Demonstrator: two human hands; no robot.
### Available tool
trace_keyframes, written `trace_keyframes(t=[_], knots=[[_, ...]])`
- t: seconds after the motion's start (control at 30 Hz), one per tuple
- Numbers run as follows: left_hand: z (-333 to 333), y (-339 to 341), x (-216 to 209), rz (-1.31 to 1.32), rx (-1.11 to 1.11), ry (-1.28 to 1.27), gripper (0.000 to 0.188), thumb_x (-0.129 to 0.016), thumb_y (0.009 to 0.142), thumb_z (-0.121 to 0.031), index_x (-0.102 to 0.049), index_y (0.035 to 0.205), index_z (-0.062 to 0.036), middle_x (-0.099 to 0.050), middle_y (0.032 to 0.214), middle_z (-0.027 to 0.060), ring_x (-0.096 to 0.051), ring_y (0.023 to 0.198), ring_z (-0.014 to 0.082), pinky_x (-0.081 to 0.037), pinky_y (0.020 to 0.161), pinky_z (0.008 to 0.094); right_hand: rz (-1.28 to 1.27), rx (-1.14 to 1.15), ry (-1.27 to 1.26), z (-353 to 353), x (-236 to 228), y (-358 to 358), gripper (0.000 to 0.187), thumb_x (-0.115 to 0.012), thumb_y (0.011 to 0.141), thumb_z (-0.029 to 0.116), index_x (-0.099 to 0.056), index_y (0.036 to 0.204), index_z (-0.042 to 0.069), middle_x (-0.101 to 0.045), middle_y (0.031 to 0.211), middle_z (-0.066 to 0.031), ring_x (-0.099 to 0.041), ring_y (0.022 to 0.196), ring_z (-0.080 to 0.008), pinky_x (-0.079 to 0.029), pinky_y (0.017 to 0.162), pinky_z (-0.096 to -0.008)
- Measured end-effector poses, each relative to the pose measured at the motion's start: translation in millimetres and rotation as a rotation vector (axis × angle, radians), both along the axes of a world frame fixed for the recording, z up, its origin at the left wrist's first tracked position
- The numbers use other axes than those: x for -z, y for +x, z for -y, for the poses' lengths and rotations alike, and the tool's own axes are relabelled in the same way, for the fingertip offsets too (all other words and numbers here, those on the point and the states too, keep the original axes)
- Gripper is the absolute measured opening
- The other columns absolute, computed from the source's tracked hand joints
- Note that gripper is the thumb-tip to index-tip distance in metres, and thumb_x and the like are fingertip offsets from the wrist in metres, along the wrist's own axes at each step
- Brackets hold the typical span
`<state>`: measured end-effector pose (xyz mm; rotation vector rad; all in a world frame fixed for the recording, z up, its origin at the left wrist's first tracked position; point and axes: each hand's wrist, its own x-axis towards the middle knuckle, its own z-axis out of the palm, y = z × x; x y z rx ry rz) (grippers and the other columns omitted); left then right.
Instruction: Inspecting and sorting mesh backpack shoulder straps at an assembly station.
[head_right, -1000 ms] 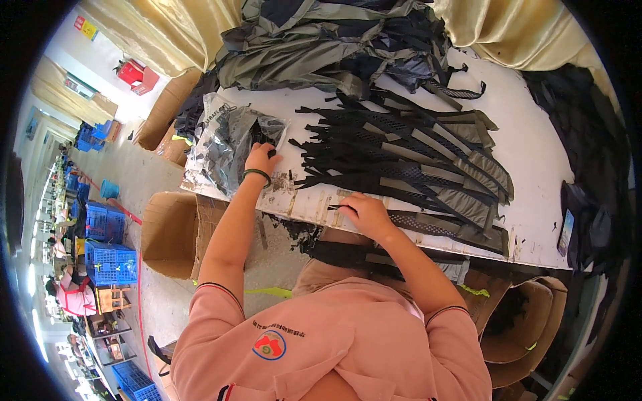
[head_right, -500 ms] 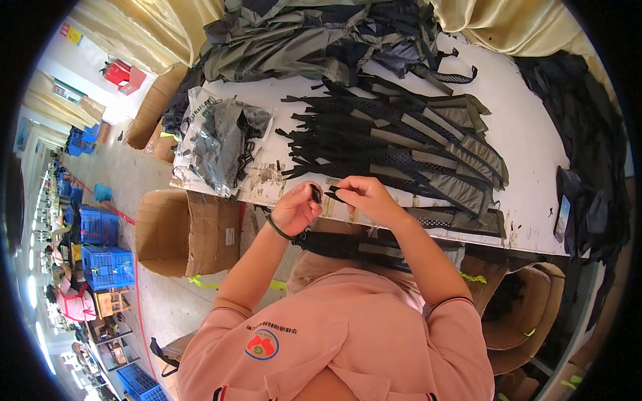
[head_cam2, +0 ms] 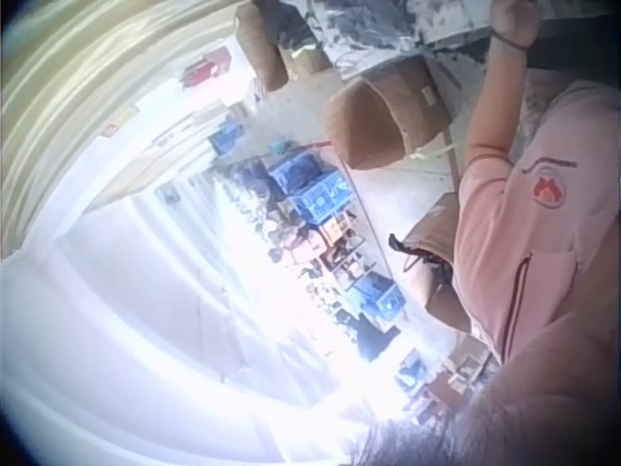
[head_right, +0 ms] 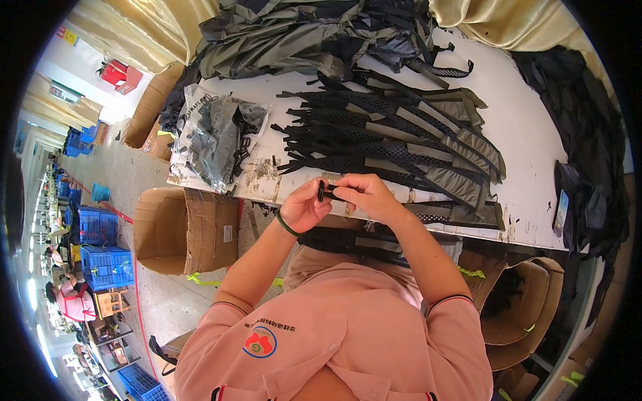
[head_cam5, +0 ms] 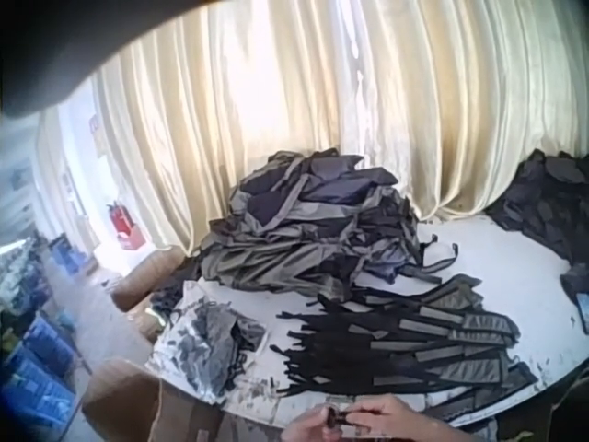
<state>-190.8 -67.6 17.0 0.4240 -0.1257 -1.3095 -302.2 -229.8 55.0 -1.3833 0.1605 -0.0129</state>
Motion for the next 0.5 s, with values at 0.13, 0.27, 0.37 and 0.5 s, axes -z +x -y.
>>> trace_keyframes(t=[0.13,0.27,0.37,0.5], knots=[[2.7,-2.0,-2.9,0.005,-0.031,0.034,0.02,-0.048,0.095,-0.022,-0.055,0.099,-0.004,-0.056,0.081,0.001,-0.045,0.06,0.0067,-0.037,0.058,0.0215,0.005,0.024,-0.007,-5.2,-1.0,-1.1,0.012,-0.061,0.087,0.007,-0.066,0.095,0.0,-0.056,0.076,0.0012,-0.049,0.06,-0.005,-0.041,0.053,-0.0199],[2.3,-1.4,-1.8,0.007,0.004,0.04,0.019,-0.049,0.095,-0.022,-0.055,0.095,-0.0042,-0.056,0.08,0.0017,-0.045,0.059,0.0062,-0.037,0.057,0.0204,-0.003,-0.008,-0.07,-3.4,1.4,-3.2,0.013,-0.063,0.084,0.006,-0.067,0.095,0.0,-0.058,0.078,0.0011,-0.049,0.062,-0.0044,-0.04,0.053,-0.0197],[2.8,-3.9,-3.5,-0.001,0.025,0.065,0.017,-0.05,0.094,-0.021,-0.055,0.094,-0.0046,-0.056,0.08,0.0021,-0.044,0.058,0.006,-0.038,0.056,0.02,-0.015,-0.045,-0.039,0.9,0.7,-6.1,0.014,-0.064,0.083,0.007,-0.067,0.095,0.0,-0.058,0.077,0.0021,-0.049,0.064,-0.0035,-0.039,0.055,-0.0194],[3.0,-4.8,-4.1,0.0,0.066,0.084,0.013,-0.053,0.093,-0.019,-0.056,0.094,-0.0055,-0.056,0.079,0.0019,-0.043,0.058,0.0059,-0.038,0.055,0.0191,-0.02,-0.083,-0.053,4.2,-2.4,-6.7,0.012,-0.063,0.083,0.006,-0.067,0.093,0.0,-0.06,0.077,0.0027,-0.05,0.066,-0.003,-0.039,0.058,-0.0191]])
